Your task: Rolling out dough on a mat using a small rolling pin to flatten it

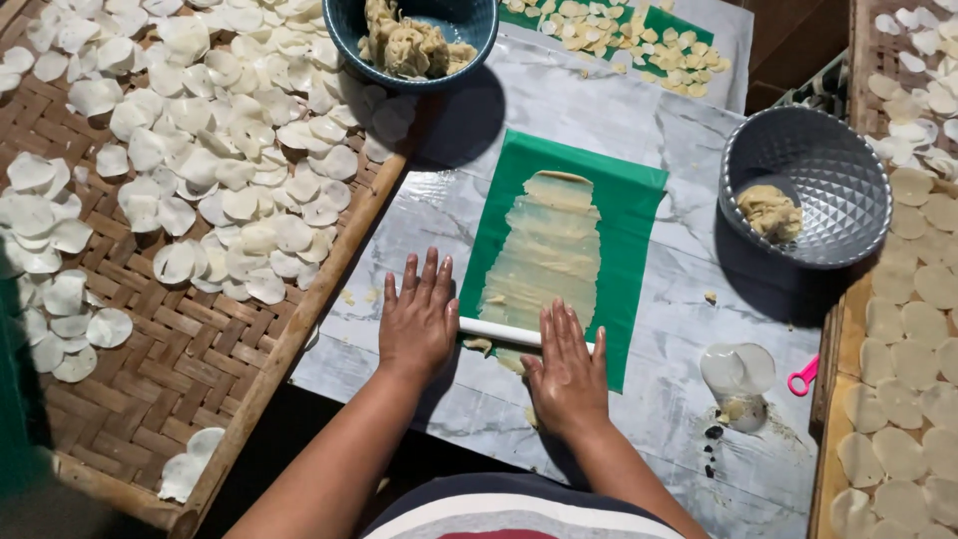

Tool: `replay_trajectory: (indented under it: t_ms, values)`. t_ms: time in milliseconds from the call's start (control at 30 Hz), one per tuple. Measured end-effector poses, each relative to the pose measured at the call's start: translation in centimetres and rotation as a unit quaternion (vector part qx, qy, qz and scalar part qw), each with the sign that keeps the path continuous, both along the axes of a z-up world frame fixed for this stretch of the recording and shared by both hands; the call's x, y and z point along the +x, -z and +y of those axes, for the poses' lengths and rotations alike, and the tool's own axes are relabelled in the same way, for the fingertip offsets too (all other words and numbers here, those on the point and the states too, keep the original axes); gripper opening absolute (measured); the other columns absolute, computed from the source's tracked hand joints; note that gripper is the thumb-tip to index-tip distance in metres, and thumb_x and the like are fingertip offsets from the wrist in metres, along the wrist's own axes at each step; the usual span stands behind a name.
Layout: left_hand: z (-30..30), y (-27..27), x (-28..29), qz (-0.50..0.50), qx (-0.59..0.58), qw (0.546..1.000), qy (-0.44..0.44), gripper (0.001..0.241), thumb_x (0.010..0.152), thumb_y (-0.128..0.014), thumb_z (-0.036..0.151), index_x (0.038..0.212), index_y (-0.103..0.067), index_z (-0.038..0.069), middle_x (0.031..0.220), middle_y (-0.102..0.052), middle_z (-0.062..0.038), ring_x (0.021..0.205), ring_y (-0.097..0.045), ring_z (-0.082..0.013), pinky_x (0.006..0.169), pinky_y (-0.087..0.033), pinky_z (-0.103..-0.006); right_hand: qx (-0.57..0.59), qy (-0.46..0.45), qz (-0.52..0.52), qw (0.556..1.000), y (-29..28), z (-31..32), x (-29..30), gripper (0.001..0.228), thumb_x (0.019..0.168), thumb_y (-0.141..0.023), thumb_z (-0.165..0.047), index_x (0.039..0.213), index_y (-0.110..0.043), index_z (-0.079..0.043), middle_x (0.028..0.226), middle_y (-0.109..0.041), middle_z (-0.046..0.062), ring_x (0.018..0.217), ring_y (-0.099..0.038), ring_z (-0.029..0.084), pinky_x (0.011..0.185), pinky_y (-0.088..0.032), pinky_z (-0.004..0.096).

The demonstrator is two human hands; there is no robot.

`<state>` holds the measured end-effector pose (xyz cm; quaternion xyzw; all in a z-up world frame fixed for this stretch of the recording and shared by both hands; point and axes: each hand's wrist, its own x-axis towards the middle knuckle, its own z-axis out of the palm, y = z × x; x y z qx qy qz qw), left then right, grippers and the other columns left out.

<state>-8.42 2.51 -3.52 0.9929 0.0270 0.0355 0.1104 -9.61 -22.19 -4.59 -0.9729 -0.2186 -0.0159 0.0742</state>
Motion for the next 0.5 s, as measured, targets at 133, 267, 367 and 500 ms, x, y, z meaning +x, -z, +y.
replay_trajectory:
  t_ms: [133, 267, 367, 500]
  values:
    - [0.1, -0.4, 3.3, 0.056, -0.012, 0.998, -0.013, 0.064, 0.107, -0.025, 0.042, 0.165, -0.02, 0.016, 0.173, -0.013, -0.007, 0.158, -0.009, -0.0314, 0.126, -0.001, -0.0561, -0.001, 0.017, 0.014, 1.0, -0.2, 0.9, 3.2, 0.071, 0.106, -0.034, -0.054, 0.161, -0.028, -0.01, 0.169, -0.026, 0.015, 0.156, -0.023, 0.03, 0.12, -0.005, 0.069]
    - [0.7, 0.2, 6.4, 0.117, -0.014, 0.993, -0.013, 0.068, 0.106, -0.021, 0.046, 0.166, -0.012, 0.017, 0.174, -0.006, -0.006, 0.159, -0.001, -0.0296, 0.126, 0.008, -0.0584, 0.061, 0.024, -0.04, 0.997, -1.1, 1.2, 4.1, 0.062, 0.104, -0.044, -0.049, 0.153, -0.042, -0.01, 0.163, -0.035, 0.018, 0.15, -0.033, 0.035, 0.117, -0.021, 0.065]
    - [0.9, -1.6, 6.2, 0.113, -0.022, 0.993, 0.009, 0.067, 0.107, -0.02, 0.048, 0.166, -0.012, 0.016, 0.173, -0.007, -0.007, 0.159, -0.003, -0.0299, 0.125, 0.009, -0.0589, 0.081, 0.027, -0.058, 0.995, 0.2, -0.3, 2.8, 0.045, 0.099, -0.055, -0.046, 0.14, -0.055, -0.027, 0.138, -0.046, 0.003, 0.132, -0.047, 0.026, 0.111, -0.036, 0.049]
    - [1.3, -3.2, 6.0, 0.097, -0.024, 0.994, 0.052, 0.066, 0.107, -0.022, 0.045, 0.165, -0.015, 0.014, 0.173, -0.009, -0.009, 0.159, -0.004, -0.0297, 0.125, 0.008, -0.0588, 0.051, 0.031, -0.082, 0.995, -0.2, -0.4, 2.5, 0.03, 0.094, -0.063, -0.038, 0.123, -0.063, -0.033, 0.107, -0.053, -0.005, 0.104, -0.057, 0.021, 0.091, -0.045, 0.04]
